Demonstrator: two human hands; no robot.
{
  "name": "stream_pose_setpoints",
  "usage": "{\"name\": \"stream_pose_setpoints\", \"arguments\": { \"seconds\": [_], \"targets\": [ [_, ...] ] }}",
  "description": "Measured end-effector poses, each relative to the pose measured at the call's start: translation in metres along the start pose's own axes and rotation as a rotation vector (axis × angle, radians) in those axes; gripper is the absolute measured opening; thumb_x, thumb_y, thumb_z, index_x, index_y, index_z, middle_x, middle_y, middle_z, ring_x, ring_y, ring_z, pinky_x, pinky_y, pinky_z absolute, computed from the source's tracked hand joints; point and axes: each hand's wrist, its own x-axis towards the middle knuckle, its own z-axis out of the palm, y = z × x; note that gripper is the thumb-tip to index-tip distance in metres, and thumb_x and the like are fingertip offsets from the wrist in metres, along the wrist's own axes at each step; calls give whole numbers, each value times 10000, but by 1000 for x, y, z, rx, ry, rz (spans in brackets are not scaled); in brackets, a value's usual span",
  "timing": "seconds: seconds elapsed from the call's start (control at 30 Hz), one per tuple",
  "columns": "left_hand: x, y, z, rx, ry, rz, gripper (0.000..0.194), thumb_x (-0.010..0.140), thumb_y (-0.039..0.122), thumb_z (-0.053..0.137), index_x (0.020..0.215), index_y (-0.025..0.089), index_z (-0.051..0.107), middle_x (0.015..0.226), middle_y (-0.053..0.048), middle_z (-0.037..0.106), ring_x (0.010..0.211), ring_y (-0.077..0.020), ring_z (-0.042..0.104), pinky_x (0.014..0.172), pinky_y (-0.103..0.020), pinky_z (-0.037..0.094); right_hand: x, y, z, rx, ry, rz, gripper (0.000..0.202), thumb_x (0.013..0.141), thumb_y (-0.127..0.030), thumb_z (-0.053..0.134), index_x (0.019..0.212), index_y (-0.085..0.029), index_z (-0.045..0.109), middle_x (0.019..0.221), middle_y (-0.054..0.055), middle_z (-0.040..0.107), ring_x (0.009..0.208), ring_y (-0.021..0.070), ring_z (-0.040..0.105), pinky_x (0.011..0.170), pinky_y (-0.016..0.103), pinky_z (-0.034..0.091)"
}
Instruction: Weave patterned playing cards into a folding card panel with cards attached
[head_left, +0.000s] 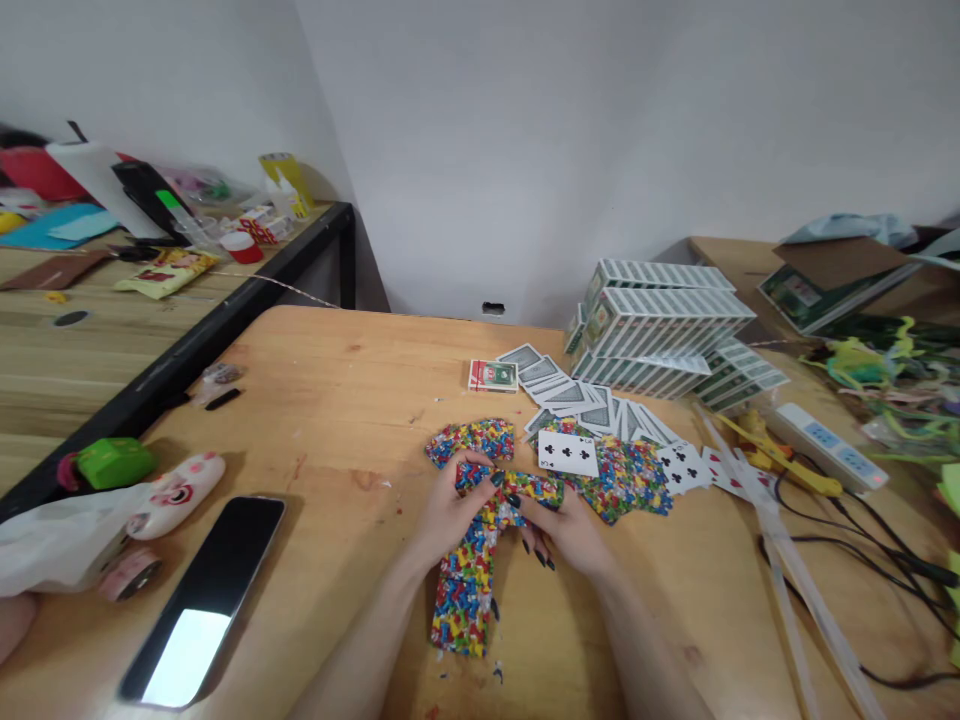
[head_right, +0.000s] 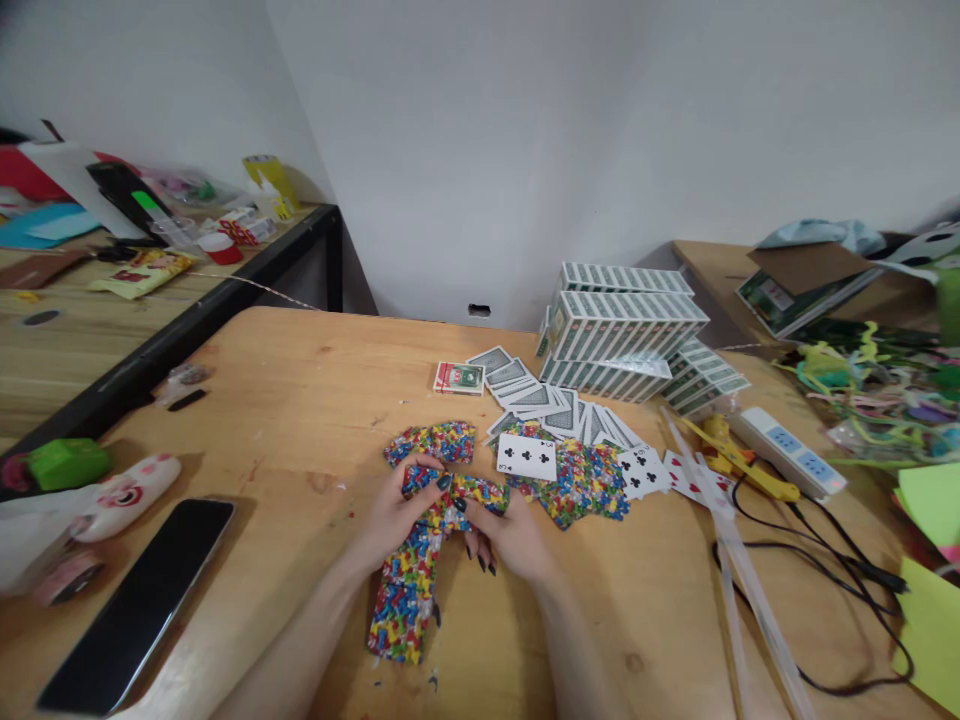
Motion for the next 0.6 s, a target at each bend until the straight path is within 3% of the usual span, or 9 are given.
{"name": "stream_pose_setpoints", "arguments": {
  "seconds": [0.13,0.23,0.4,0.6],
  "targets": [
    [3,0,-8,-316,-36,-179,293,734,382,553,913,159,621,878,-50,662,803,-188,590,764,-301,431,-1,7,-7,66,24,37,419,754,-463,534,476,-160,455,331,-44,444,248,34,319,264,162,232],
    [2,3,-15,-502,-54,-252,278,679,323,626,884,138,655,864,-66,681,800,-193,605,766,-297,433,-1,13,-13,148,66,75,362,719,-448,579,525,-168,456,341,-58,438,261,33,295,272,170,195],
    [-2,7,-23,-542,-77,-395,346,603,250,696,941,188,656,668,-15,658,582,-132,577,600,-255,440,-2,10,-15,182,98,97,348,685,-448,600,541,-177,435,328,-74,397,260,32,265,278,182,160],
    [-3,5,-29,-519,-145,-401,402,587,265,716,978,202,647,682,-14,631,580,-112,552,548,-230,415,-1,3,-14,177,137,133,349,637,-466,624,580,-181,431,328,-83,393,266,33,268,288,179,149]
  ]
}}
